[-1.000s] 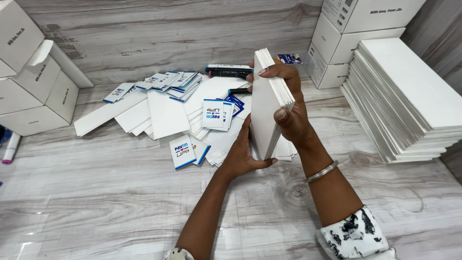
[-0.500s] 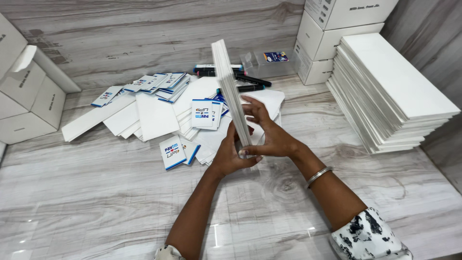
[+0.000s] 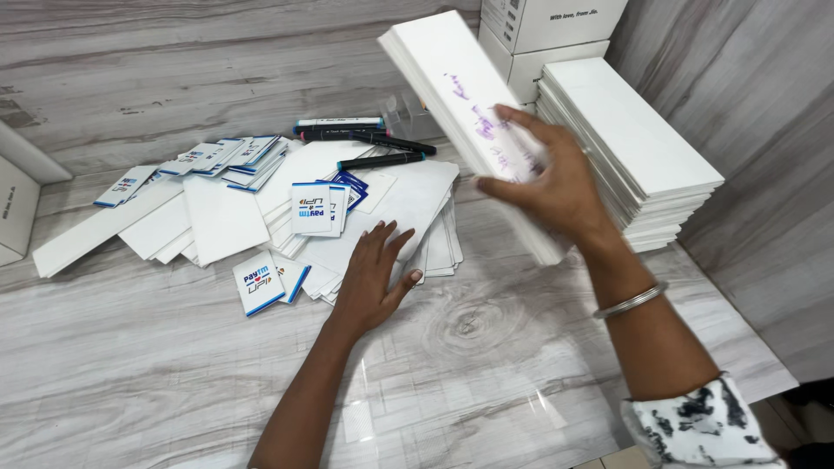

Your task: The person sits on the floor and repeatedly picks up small stacks of white rectangular papers, aligns them, and places them onto a larger stack to the right. The person handles the papers by hand throughout the process.

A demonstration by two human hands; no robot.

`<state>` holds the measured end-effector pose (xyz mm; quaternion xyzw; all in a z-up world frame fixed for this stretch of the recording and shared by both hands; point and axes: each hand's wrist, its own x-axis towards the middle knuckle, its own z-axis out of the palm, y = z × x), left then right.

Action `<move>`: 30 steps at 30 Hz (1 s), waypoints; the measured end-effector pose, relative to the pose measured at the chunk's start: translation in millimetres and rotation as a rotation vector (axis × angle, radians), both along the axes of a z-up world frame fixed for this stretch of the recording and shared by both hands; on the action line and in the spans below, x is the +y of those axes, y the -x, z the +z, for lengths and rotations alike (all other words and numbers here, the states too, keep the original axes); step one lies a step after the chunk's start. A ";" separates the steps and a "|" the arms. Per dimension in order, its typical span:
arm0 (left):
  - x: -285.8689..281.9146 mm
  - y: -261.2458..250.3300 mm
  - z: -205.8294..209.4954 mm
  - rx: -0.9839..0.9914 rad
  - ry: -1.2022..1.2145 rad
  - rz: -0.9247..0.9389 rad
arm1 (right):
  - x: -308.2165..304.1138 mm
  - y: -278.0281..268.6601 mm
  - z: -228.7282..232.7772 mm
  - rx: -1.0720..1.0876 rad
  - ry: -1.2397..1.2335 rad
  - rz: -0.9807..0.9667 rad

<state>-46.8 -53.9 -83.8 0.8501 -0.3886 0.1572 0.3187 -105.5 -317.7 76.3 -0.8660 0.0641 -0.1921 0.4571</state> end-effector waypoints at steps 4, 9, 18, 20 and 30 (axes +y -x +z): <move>-7.9 -0.7 -10.1 -0.150 -0.174 0.075 | -59.8 -9.7 37.8 0.029 0.681 -0.257; -8.4 -2.6 -16.4 -0.149 -0.190 0.076 | -122.4 -28.1 37.3 0.275 0.703 -0.453; -7.5 -3.1 -14.5 -0.103 -0.160 0.069 | -162.6 -65.6 11.4 0.323 0.537 -0.486; -8.1 -2.9 -15.4 -0.084 -0.173 0.070 | -168.4 -65.3 8.9 0.324 0.559 -0.478; -8.6 -3.4 -16.1 -0.071 -0.204 0.095 | -168.7 -61.8 4.3 0.362 0.594 -0.496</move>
